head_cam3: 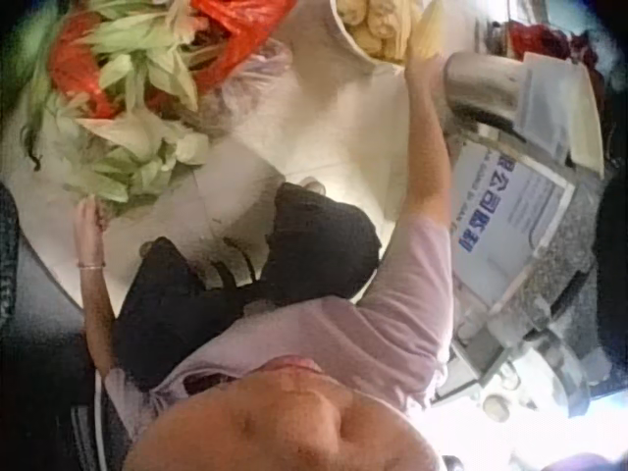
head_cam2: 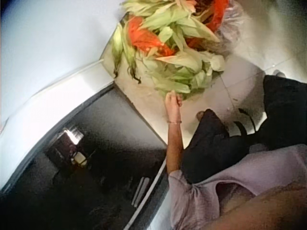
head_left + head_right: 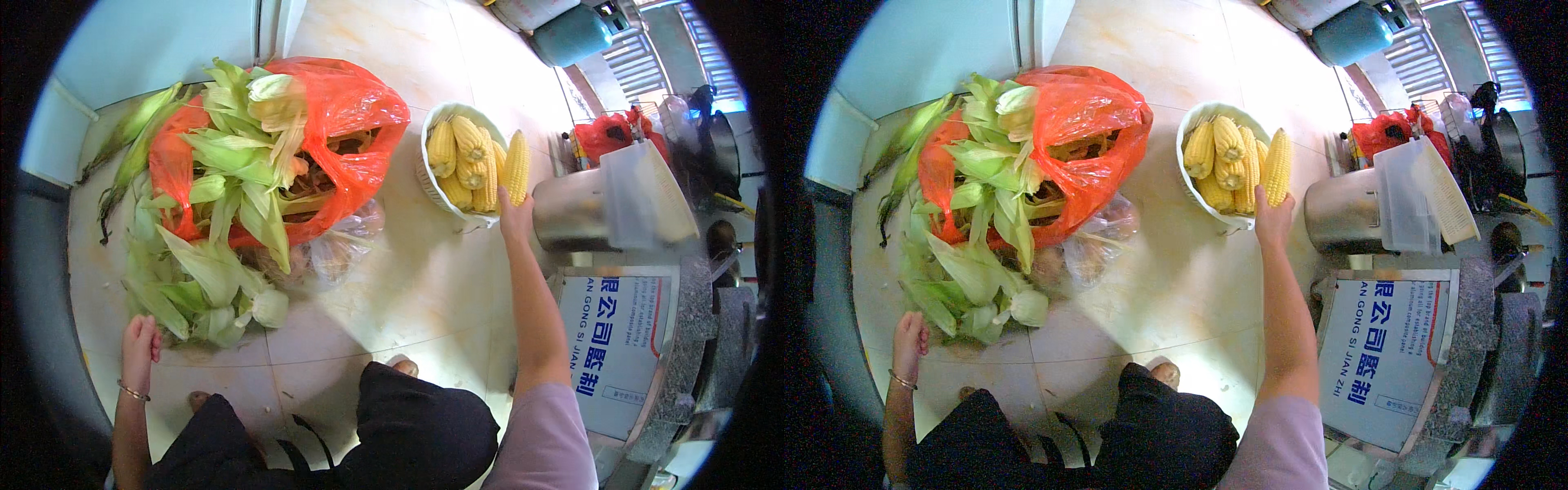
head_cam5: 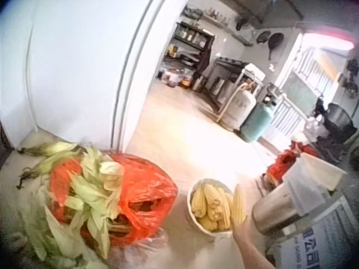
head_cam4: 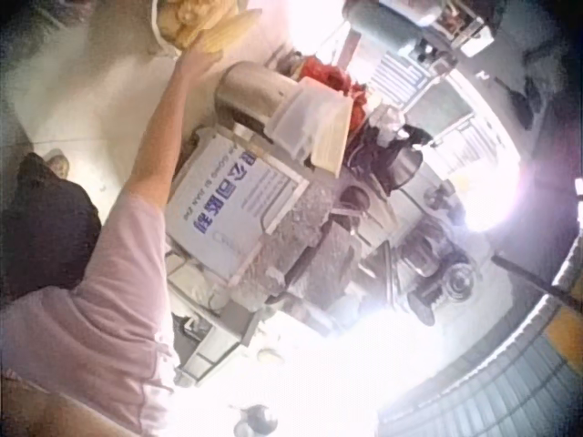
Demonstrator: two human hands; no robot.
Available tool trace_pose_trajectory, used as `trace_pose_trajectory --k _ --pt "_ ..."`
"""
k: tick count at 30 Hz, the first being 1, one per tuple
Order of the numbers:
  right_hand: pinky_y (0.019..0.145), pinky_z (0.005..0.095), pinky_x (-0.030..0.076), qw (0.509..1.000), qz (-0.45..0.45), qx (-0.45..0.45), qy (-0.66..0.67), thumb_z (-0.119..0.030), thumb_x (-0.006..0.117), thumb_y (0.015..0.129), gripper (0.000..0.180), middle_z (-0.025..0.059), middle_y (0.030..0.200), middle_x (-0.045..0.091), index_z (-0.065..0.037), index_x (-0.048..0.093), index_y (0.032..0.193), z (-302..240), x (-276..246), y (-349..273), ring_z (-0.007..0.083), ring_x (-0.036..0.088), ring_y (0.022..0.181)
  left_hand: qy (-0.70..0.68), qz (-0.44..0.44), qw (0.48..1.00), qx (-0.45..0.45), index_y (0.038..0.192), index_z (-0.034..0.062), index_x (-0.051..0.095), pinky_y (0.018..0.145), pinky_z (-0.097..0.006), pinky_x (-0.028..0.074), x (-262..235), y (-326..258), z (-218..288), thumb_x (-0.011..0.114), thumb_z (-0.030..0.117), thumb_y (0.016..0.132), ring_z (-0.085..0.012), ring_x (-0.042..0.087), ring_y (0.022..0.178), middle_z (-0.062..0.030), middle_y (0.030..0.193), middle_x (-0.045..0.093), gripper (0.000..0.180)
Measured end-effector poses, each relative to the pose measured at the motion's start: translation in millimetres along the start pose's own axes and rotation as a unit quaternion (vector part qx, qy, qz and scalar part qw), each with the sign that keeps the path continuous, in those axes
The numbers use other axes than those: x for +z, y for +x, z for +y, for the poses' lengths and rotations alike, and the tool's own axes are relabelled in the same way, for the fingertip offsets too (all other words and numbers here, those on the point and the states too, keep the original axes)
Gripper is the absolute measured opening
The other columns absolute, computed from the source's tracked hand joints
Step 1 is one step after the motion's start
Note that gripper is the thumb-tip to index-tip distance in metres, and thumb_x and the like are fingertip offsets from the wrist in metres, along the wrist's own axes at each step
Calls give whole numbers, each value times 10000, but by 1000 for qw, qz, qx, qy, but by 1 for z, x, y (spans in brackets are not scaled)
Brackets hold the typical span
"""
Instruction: The person sits on the floor and shucks corn cobs by hand, removing husks and silk. The person places the shucked corn into a white colander and discards the husks into a red plastic bag.
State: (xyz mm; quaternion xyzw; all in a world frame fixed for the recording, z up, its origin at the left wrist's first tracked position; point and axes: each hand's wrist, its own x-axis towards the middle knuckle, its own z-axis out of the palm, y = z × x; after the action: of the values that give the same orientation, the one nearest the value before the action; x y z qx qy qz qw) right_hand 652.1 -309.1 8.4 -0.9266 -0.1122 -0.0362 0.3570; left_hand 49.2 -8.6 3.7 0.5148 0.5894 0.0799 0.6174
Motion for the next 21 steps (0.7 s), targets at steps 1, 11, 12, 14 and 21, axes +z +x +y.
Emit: trace_pose_trajectory --k 1,11,12,14,21 --pt "851 391 443 999 10 -22 29 -309 690 787 564 206 1052 579 72 463 1134 4 8 1 304 574 955 14 7 1000 17 737 125 410 394 -189 283 -4 1 -4 561 238 900 -41 354 450 37 574 402 249" --pt "962 437 374 949 -79 -288 -106 -36 608 773 465 206 1147 525 -12 465 1215 -67 -4 -84 358 478 1108 270 145 933 187 1244 76 503 961 -351 364 -4 -6 -5 636 11 732 -242 408 1219 -93 1314 428 533" --pt "935 425 401 917 -146 -358 -93 -7 603 758 447 200 1132 536 -18 488 1189 -90 -6 -105 353 496 1085 257 152 936 189 1247 75 503 992 -359 340 -9 -2 -8 637 23 738 -258 397 1240 -110 1325 427 528" --pt "857 400 460 833 -276 -475 -61 28 605 723 399 186 1086 564 -31 543 1114 -125 -3 -155 333 546 1016 272 176 929 178 1253 59 499 1043 -365 308 -15 0 1 642 58 752 -273 406 1243 -136 1329 437 520" --pt "884 454 478 588 -465 -654 100 -137 685 718 442 199 1138 552 -23 580 1132 -287 61 -275 332 570 1020 260 283 883 270 1270 -4 465 1059 -374 300 -47 38 -21 675 147 761 -313 376 1266 -179 1344 430 571"
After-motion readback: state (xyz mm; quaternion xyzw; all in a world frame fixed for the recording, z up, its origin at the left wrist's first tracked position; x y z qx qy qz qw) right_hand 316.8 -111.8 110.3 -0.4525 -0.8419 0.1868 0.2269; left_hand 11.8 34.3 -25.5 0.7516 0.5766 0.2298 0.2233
